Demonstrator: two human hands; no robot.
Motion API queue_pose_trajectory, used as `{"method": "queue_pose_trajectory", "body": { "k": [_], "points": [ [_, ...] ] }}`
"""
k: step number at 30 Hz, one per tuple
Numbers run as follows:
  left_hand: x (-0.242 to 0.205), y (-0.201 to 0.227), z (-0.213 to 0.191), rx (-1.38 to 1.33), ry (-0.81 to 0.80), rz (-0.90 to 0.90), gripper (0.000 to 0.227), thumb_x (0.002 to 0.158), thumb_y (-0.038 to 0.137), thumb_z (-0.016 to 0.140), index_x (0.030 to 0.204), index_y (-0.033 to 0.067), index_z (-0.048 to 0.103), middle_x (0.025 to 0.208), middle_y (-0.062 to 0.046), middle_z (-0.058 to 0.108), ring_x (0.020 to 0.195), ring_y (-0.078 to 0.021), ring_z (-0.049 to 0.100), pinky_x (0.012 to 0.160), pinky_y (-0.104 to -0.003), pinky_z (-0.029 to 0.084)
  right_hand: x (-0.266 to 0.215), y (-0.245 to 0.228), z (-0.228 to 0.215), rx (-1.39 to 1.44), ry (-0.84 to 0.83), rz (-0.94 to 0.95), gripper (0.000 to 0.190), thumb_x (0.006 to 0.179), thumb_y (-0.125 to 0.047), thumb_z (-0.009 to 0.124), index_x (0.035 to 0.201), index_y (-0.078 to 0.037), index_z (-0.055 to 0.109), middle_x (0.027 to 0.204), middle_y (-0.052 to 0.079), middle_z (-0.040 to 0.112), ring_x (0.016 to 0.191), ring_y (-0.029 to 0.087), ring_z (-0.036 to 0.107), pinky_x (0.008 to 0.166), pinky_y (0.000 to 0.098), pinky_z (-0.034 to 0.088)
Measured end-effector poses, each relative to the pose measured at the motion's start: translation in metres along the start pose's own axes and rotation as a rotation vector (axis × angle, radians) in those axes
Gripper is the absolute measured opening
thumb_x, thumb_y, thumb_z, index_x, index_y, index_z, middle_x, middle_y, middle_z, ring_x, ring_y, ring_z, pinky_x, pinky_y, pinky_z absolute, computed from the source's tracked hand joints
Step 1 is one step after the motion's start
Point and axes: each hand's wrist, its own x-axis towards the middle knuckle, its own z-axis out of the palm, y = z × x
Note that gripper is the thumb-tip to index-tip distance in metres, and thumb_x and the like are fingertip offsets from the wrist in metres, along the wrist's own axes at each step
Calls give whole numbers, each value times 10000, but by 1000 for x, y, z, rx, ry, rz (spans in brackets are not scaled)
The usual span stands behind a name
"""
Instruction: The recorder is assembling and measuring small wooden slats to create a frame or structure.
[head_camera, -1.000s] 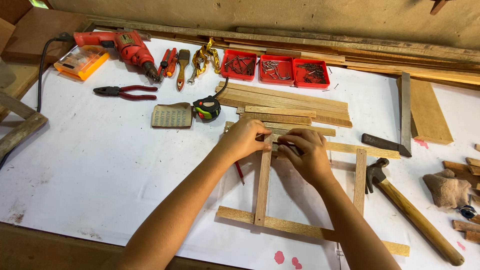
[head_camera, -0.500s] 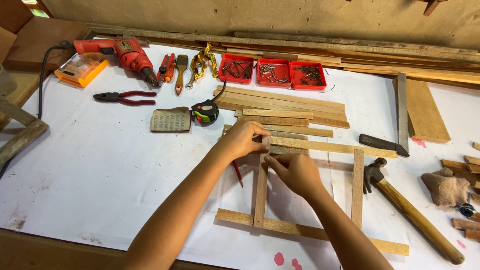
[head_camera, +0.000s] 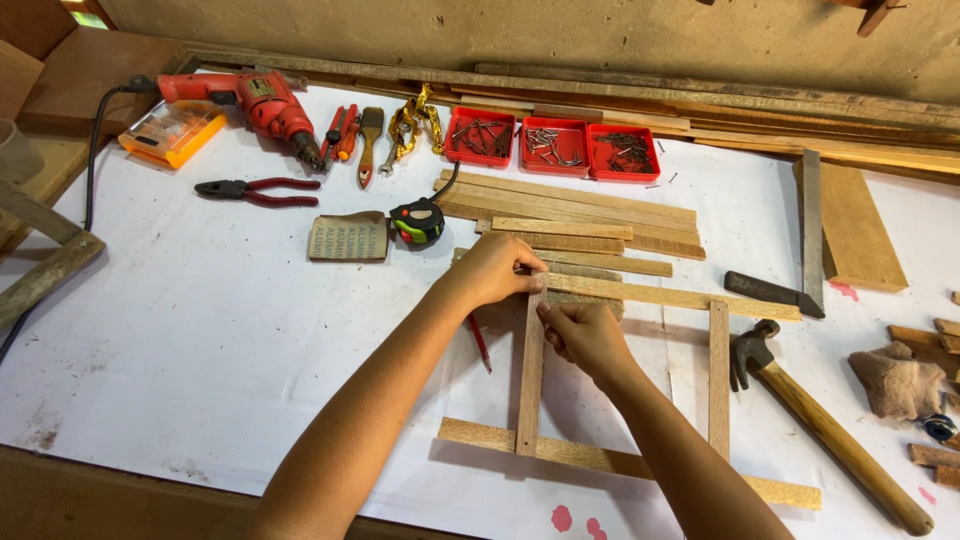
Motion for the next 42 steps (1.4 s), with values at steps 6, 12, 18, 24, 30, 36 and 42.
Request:
{"method": "queue_pose_trajectory", "body": {
  "k": [6,12,18,24,30,36,42],
  "points": [
    [-1,-4,4,-73,8,-66,379,733,268,876,1075,121,807,1075,-105,786,987,-244,757,882,-338,571,-2,7,3,98,-4,-49,472,1006,-321,642,633,-35,596,553,-2,522,454,90,431,410,257,312],
    [-3,-1,3,-108,26,-48,386,749,293,872,1092,129,802,1060,-75,795,947,-223,759,868,-328,576,-4,2,2,92,20,-26,483,1008,-315,639,621,-35,570,544,12,507,447,102,449,409,263,330],
    [0,-8,7,-90,3,-56,368,740,300,887,1061,134,816,1029,-71,792,942,-219,752,851,-328,567,-8,-1,2,80,18,-42,488,1011,-316,641,617,-38,570,541,12,503,448,106,450,405,266,324],
    [2,2,4,-41,27,-75,347,722,268,896,1032,129,824,987,-89,789,925,-239,747,828,-341,568,-5,0,3,65,28,-17,463,1004,-322,641,642,-33,619,548,7,519,453,100,459,406,266,347],
    [1,-2,8,-57,30,-87,354,713,260,883,1037,134,815,985,-90,787,908,-245,747,824,-352,572,-9,-4,1,-20,53,15,457,985,-365,656,667,-38,674,563,30,607,467,94,545,418,246,427],
    [7,-3,12,49,34,-80,236,781,216,839,1004,140,831,981,-113,783,924,-271,743,862,-369,573,-9,-6,-1,-77,40,22,488,989,-387,660,664,-23,678,554,49,620,452,102,540,404,255,388],
    [7,14,4,37,11,-179,199,799,173,786,992,160,832,964,-110,788,863,-252,767,820,-361,596,-12,-14,-5,-98,29,23,448,972,-384,670,712,-24,724,569,45,652,464,103,571,417,256,411]
  ]
}}
